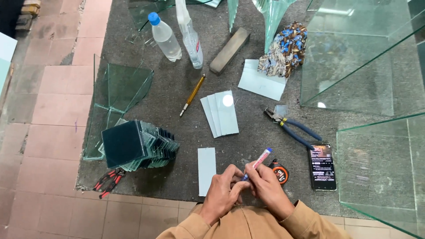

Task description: Measuring, marking, and applying sealant to small glass strips on a workbench

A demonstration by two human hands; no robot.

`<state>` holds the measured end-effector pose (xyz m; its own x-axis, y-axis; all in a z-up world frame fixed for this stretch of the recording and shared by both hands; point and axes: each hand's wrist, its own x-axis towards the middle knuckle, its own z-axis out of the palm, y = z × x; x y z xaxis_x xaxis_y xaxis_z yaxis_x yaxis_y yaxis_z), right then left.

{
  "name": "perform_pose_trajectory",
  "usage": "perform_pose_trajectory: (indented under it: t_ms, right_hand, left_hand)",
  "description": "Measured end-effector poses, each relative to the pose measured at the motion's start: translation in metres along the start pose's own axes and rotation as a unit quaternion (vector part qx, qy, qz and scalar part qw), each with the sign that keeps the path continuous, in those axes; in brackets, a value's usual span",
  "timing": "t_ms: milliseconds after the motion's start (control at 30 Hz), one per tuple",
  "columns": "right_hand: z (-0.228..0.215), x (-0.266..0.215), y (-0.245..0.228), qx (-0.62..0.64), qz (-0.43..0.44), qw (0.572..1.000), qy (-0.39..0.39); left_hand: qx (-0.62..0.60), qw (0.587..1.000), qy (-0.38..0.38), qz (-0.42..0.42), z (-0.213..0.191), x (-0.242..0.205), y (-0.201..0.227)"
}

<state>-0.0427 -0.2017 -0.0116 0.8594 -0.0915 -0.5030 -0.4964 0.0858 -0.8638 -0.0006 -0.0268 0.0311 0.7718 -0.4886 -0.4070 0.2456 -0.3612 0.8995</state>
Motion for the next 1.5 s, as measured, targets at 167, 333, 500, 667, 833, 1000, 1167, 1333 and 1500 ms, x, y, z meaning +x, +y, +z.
perform_pose_trajectory:
  t_ms: [167,333,500,667,833,1000,1167,1333,1500]
  right_hand:
    - [-0.046,0.049,0.003,-0.337,0.024,0.941,0.035]
    - [-0.082,0.099,-0.003,-0.569,0.151,0.808,0.02]
    - [-0.088,0.108,0.009,-0.643,0.103,0.749,0.117]
    - [-0.049,0.074,-0.009,-0.518,-0.048,0.843,0.139]
    - [0.012,0.074,0.021,-0.419,-0.083,0.904,0.018]
    - [0.038,0.071,0.017,-0.272,0.032,0.961,-0.028]
    - [0.017,0.086,-0.005,-0.139,0.008,0.99,-0.028]
    - [-0.008,0.118,-0.045,-0.11,-0.04,0.993,-0.007]
    - [-0.033,0.181,-0.044,-0.08,-0.032,0.996,0.022]
  left_hand:
    - [0.166,0.98,0.087,-0.073,-0.006,0.018,-0.031]
    - [0.322,0.89,0.258,-0.193,-0.032,0.027,-0.118]
    - [0.337,0.872,0.236,-0.264,-0.024,0.032,-0.138]
    - [0.274,0.905,0.199,-0.258,-0.044,0.035,-0.115]
    - [0.246,0.925,0.187,-0.221,-0.053,0.034,-0.102]
    - [-0.014,0.978,0.149,-0.145,-0.058,0.042,-0.108]
    - [-0.075,0.983,0.11,-0.124,-0.056,0.064,-0.053]
    - [-0.015,0.99,0.133,-0.041,-0.053,0.105,-0.064]
    - [0.019,0.968,0.236,-0.085,-0.057,0.118,-0.091]
